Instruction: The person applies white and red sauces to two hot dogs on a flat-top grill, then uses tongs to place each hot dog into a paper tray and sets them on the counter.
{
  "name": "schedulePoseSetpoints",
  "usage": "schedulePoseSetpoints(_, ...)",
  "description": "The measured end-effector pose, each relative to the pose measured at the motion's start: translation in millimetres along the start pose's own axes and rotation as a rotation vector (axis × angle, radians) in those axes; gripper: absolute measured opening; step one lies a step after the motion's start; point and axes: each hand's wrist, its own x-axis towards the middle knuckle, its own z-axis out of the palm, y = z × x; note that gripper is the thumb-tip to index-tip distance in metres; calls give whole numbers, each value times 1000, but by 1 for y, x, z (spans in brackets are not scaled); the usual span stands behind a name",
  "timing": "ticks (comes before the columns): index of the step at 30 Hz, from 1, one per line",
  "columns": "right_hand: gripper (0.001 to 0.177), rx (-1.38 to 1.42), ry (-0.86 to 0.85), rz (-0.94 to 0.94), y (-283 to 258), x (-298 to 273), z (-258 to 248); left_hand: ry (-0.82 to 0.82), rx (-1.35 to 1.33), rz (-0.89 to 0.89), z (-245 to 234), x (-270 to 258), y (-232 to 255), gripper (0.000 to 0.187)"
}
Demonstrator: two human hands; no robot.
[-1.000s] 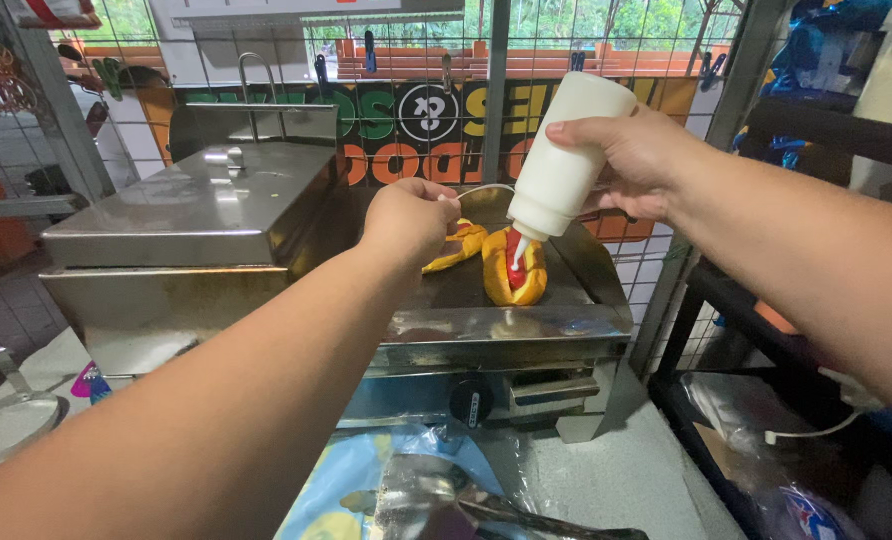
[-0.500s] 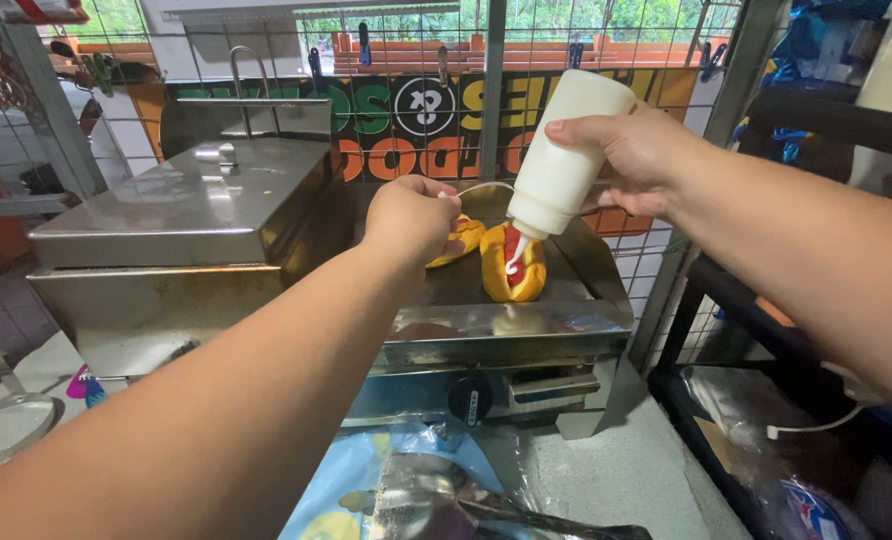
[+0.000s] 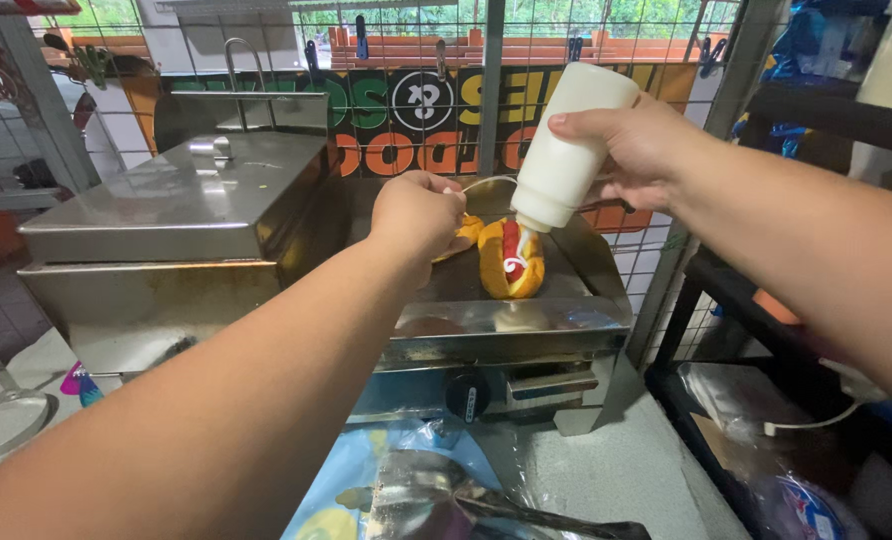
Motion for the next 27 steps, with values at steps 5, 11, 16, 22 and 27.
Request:
schedulePoseSetpoints(5,44,67,-12,-9,6,5,6,20,6,-6,-4,6,-2,10)
schedulePoseSetpoints(11,45,37,3,-23,9,11,8,43,-11,9,-3,10,-6,10)
schedulePoseSetpoints(16,43,3,-10,-27,6,10,1,10,-36,-21,3,13,-5,10)
schedulePoseSetpoints(22,43,-56,13,-35,5,8,-2,25,-26,-5,12,14,-5,12)
schedulePoseSetpoints(27,43,-41,19,-30,5,9,-3,6,-25,-5,13,17,-4,12)
